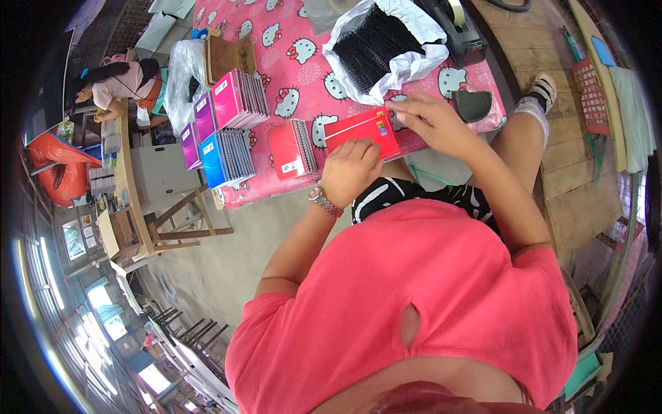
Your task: The person takes stacks of small red notebooks from a large cardboard box, places them on a table, and then threads a spiral binding through the pre-punched holes of each notebook by hand using a blue wire cutter to trim the excess.
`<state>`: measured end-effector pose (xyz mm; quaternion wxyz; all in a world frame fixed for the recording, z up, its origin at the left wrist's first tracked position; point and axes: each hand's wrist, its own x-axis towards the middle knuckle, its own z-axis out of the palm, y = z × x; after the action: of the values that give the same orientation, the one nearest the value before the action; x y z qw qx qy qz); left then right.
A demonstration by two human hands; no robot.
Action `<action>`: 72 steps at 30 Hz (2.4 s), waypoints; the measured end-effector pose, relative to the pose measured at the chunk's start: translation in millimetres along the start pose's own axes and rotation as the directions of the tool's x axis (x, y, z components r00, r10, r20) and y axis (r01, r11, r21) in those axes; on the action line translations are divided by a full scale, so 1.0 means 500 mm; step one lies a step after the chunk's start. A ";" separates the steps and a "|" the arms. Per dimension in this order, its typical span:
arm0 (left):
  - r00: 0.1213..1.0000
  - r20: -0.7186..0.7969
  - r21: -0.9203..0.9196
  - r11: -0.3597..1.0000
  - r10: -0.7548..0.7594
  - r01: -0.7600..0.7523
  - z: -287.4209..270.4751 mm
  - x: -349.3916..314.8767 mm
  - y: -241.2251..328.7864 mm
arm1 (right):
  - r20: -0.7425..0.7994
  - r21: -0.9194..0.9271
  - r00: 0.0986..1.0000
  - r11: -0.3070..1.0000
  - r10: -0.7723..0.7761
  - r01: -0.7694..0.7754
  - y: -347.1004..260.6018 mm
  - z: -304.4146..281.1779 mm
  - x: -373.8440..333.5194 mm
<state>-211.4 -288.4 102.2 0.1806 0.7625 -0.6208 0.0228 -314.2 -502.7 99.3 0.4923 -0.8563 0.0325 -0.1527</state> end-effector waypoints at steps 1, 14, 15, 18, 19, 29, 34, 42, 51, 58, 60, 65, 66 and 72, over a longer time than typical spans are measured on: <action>1.000 0.000 0.002 1.000 0.000 0.000 -0.009 -0.001 -0.004 | 0.035 0.010 0.999 0.999 0.034 -0.034 -0.003 0.002 -0.010; 0.973 -0.218 0.122 0.988 -0.068 0.097 -0.028 0.057 -0.039 | -0.171 -0.033 0.984 0.998 -0.058 0.053 -0.029 0.027 0.015; 0.974 -0.204 0.087 0.990 -0.093 0.113 -0.026 0.058 -0.040 | -0.178 -0.049 0.981 0.997 -0.074 0.067 -0.030 0.026 0.016; 0.976 -0.184 0.049 0.990 -0.118 0.129 -0.026 0.063 -0.039 | -0.197 -0.072 0.975 0.993 -0.105 0.093 -0.026 0.028 0.011; 0.977 -0.177 0.042 0.991 -0.118 0.127 -0.026 0.065 -0.038 | -0.211 -0.082 0.971 0.992 -0.116 0.100 -0.024 0.028 0.007; 0.974 -0.183 0.024 0.990 -0.130 0.137 -0.012 0.048 -0.014 | 0.187 0.258 0.955 0.926 0.230 -0.274 -0.056 0.001 -0.015; 0.960 -0.277 0.101 0.993 -0.036 0.067 0.018 0.067 0.009 | 0.042 -0.054 0.994 0.994 0.098 -0.096 -0.053 -0.009 -0.031; 0.971 -0.234 0.072 0.995 -0.047 0.066 0.000 0.046 0.012 | 0.074 -0.013 0.958 0.960 0.279 -0.278 -0.079 -0.009 -0.023; 0.970 -0.241 -0.005 1.000 -0.003 0.002 0.007 0.041 0.000 | -0.301 -0.792 0.921 0.473 0.248 -0.387 0.141 -0.083 -0.103; 0.987 -0.160 -0.001 1.000 -0.015 0.015 0.030 0.032 -0.020 | -0.200 -0.660 0.933 0.663 0.298 -0.354 0.175 -0.101 -0.076; 0.979 -0.191 0.012 0.997 -0.069 0.073 0.028 0.030 -0.008 | -0.187 -0.649 0.933 0.675 0.307 -0.352 0.154 -0.111 -0.068; 0.906 -0.355 0.093 0.956 -0.230 0.279 0.020 0.013 0.001 | 0.035 0.327 0.939 0.884 0.343 -0.335 0.057 -0.116 -0.017; 0.928 -0.275 0.053 0.960 -0.250 0.274 0.029 0.007 -0.003 | 0.040 0.330 0.938 0.881 0.345 -0.338 0.020 -0.104 -0.003; 0.956 -0.226 0.008 0.981 -0.186 0.193 0.026 0.014 0.003 | 0.452 0.253 0.871 0.908 0.196 -0.335 -0.008 -0.066 0.035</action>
<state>-213.6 -299.2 92.2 0.2396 0.8137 -0.5200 0.1007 -307.8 -531.8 122.5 0.6375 -0.7636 0.0203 0.1000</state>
